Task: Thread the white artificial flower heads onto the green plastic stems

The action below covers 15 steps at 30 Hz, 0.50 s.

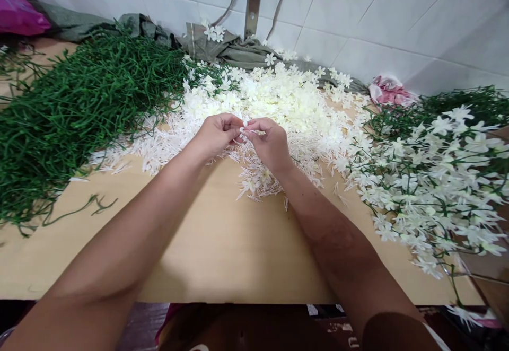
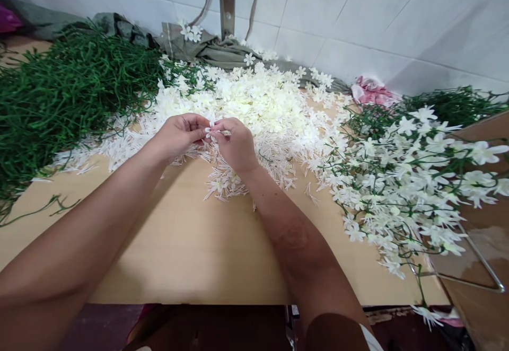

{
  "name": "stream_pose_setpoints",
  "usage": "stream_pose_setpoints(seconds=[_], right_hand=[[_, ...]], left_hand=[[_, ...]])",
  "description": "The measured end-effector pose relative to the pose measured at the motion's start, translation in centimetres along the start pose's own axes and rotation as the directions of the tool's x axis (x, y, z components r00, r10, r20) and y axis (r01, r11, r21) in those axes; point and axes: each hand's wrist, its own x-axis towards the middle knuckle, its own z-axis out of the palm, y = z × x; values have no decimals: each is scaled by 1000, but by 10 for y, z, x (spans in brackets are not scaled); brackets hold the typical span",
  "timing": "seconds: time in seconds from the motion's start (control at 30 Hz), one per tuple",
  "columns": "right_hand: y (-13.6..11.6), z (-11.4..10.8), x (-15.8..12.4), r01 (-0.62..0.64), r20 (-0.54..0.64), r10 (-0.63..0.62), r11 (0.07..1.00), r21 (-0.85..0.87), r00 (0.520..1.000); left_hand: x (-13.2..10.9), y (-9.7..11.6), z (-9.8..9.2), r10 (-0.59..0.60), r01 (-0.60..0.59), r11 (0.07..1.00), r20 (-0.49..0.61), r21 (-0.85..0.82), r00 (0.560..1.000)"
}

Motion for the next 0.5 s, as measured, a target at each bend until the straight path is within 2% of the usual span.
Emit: stream_pose_setpoints(seconds=[0.1, 0.23, 0.33, 0.5], right_hand=[[-3, 0, 1, -50, 10, 50, 996, 79, 999], [-10, -1, 3, -131, -11, 136, 970, 203, 991], [-16, -2, 4, -163, 26, 164, 931, 328, 986], [-17, -1, 5, -209, 75, 199, 837, 506, 977]], left_hand=[[-1, -1, -4, 7, -5, 998, 25, -65, 1000], [-3, -1, -7, -46, 58, 986, 75, -157, 996], [-4, -1, -7, -78, 100, 970, 107, -222, 991], [-8, -1, -6, -46, 76, 974, 139, -215, 989]])
